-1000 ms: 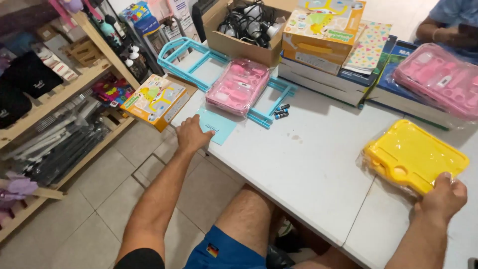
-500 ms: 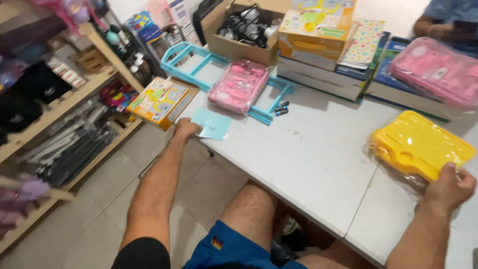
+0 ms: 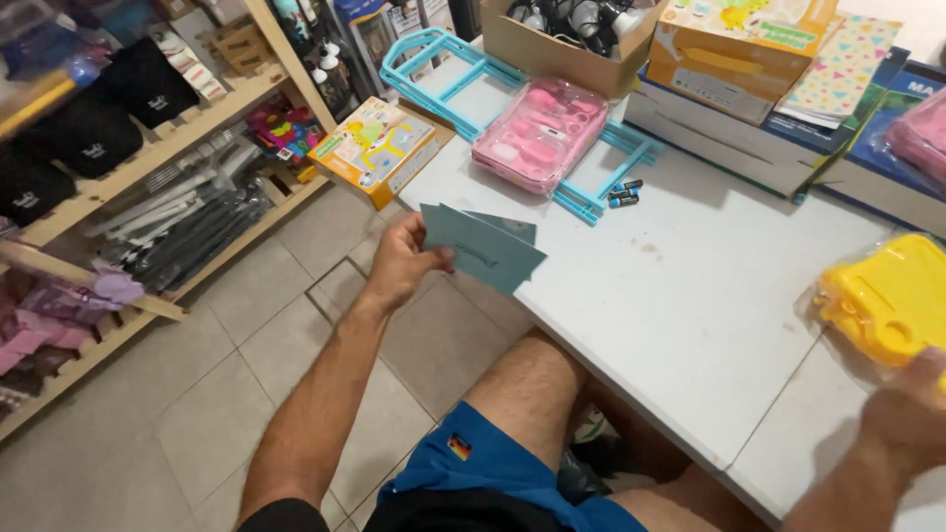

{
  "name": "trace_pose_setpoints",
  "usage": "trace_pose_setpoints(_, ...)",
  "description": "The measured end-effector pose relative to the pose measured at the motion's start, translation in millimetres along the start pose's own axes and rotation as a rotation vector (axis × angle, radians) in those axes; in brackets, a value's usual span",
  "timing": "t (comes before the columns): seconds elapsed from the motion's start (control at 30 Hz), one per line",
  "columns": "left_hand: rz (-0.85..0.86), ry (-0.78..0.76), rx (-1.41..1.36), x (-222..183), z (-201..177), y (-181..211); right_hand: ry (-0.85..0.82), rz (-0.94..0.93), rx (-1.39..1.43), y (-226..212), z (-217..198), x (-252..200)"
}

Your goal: The person is inspecting toy packaging by picking up boxes, opening the flaps to check the contents, and then setting them aside.

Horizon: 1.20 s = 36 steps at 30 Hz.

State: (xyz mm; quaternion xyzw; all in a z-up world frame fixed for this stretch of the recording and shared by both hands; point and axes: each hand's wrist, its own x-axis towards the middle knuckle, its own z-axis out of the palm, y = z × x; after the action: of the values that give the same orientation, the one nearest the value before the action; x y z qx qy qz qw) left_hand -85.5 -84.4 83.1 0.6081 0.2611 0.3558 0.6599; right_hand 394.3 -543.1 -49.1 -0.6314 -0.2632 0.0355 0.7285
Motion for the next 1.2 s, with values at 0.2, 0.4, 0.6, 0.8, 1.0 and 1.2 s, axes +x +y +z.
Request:
trace_pose_setpoints(0.2,-0.038,-0.314,-0.141,-25.8,109.5,-3.2,-0.138,-0.06,0.066,-105.4,185.5,-144.3)
trace_pose_setpoints(0.4,-0.121,-0.404,-0.062,-29.6,159.1,-55.3,0.043,0.223,-0.043,-98.9,196.9,-151.6)
trace_pose_setpoints(0.6,-0.205,-0.453,0.275,-3.5,165.2,-69.9,0.232,0.254,-0.001,-102.9,126.3,-153.4)
trace_pose_setpoints(0.8,0.011,-0.4,0.769,58.4,194.8,26.5,0.325,0.359,-0.285,-129.0,105.8,-159.6)
trace_pose_setpoints(1.0,0.07,0.039,0.522,239.9,265.9,62.8,0.49,0.557,-0.32,-146.2,118.5,-160.6)
trace_pose_setpoints(1.2,-0.44,-0.039,0.382,269.5,301.7,96.4,0.604,0.587,-0.288,-148.2,116.6,-157.4)
